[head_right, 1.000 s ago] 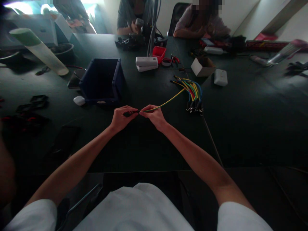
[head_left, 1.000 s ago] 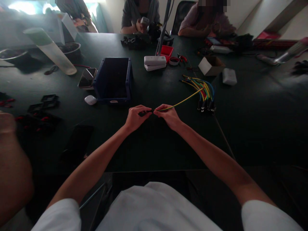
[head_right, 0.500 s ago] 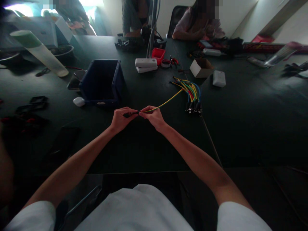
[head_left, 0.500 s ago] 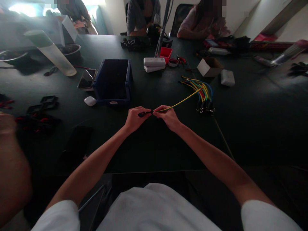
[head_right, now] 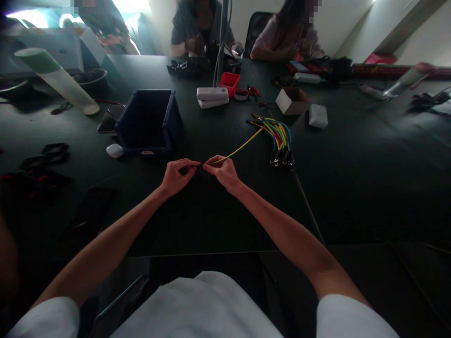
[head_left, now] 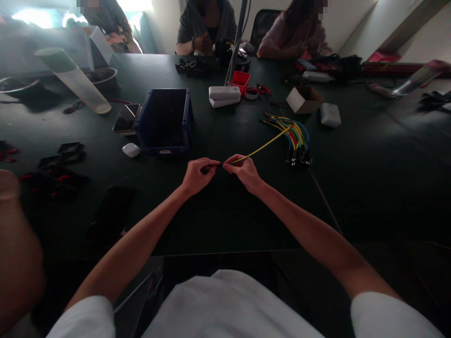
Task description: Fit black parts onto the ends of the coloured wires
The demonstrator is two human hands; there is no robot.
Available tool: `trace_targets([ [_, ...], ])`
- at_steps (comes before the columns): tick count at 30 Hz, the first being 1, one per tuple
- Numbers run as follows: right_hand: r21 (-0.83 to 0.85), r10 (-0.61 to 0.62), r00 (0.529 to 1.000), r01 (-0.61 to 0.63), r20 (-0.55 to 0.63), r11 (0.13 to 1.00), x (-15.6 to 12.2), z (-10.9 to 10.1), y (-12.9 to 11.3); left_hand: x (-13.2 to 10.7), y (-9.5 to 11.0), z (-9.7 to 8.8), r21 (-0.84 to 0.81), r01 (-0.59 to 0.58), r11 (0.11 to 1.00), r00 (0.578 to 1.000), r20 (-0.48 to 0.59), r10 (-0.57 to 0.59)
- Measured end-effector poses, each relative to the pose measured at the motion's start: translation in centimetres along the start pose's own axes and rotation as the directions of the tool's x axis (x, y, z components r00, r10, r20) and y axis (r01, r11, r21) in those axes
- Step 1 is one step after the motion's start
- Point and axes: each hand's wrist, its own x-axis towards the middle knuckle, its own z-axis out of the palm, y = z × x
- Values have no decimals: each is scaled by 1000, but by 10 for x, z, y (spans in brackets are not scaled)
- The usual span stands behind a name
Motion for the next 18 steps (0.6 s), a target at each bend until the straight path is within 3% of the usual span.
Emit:
trace_targets([
  [9,-33,-57,998,57,-25,998,0,2,5,1,-5,3,38,43,998,999,14,-43],
  [18,-9,-123,988,123,-96,992,-1,6,8,1,0,3,-50,164,985,986,48,-162],
])
